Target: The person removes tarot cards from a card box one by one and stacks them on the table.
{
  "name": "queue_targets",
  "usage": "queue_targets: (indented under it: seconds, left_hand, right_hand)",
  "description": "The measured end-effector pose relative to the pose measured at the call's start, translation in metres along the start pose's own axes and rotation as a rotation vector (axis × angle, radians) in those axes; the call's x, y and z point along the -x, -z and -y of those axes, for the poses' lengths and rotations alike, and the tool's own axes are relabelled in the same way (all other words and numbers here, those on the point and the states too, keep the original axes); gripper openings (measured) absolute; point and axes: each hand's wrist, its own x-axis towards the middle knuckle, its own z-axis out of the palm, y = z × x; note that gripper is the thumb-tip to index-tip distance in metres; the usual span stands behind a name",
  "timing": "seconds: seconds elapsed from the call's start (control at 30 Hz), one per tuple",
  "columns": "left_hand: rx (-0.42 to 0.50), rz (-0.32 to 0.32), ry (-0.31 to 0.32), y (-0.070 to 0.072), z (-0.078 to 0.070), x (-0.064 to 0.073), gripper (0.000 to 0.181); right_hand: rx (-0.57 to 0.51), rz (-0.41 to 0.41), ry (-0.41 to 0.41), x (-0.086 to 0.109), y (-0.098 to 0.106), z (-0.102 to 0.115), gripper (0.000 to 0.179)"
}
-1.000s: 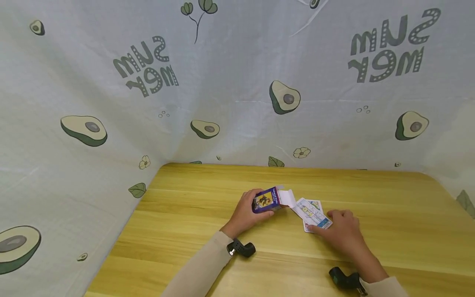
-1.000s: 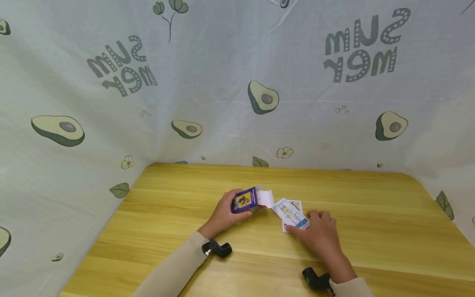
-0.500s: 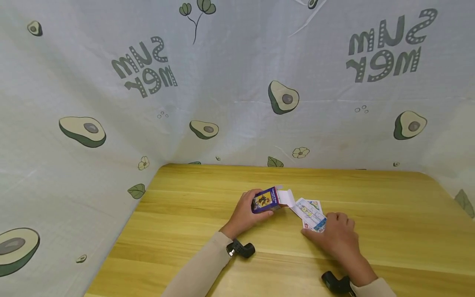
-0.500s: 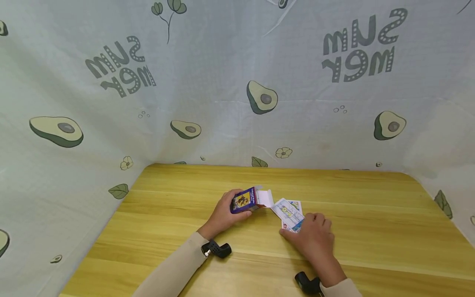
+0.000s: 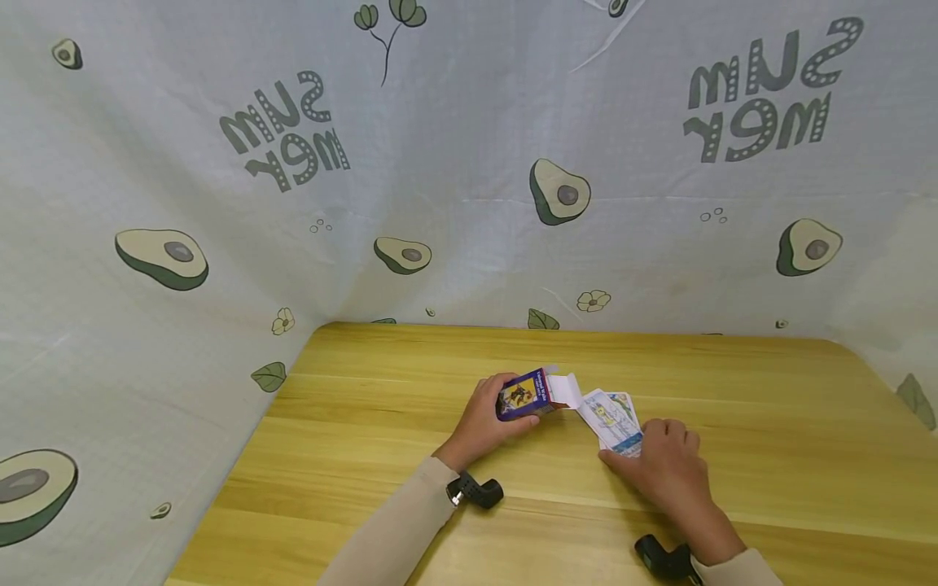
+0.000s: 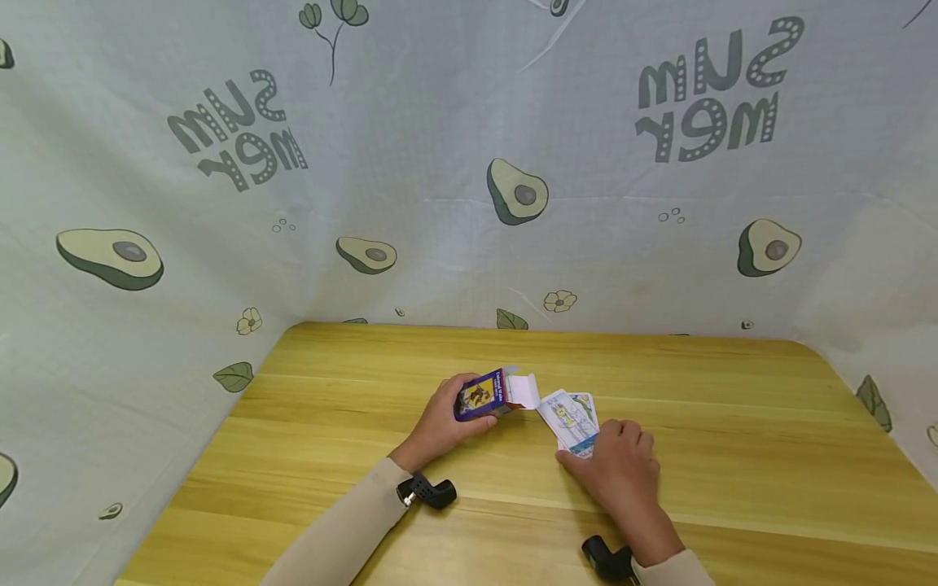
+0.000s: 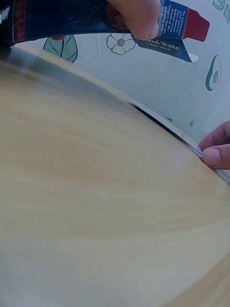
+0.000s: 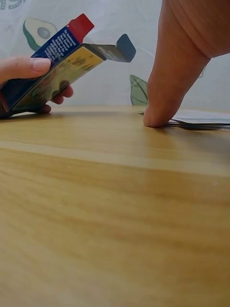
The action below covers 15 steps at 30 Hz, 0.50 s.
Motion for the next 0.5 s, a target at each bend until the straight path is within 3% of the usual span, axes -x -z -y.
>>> queue_targets:
  seconds: [0.5]
  left_hand:
    - [0.011, -0.003, -0.006, -0.0003, 0.0006, 0.0003, 0.07]
  right_hand:
    - [-0.018, -0.028, 0.011, 0.0011, 0.0002, -0.0005, 0.075]
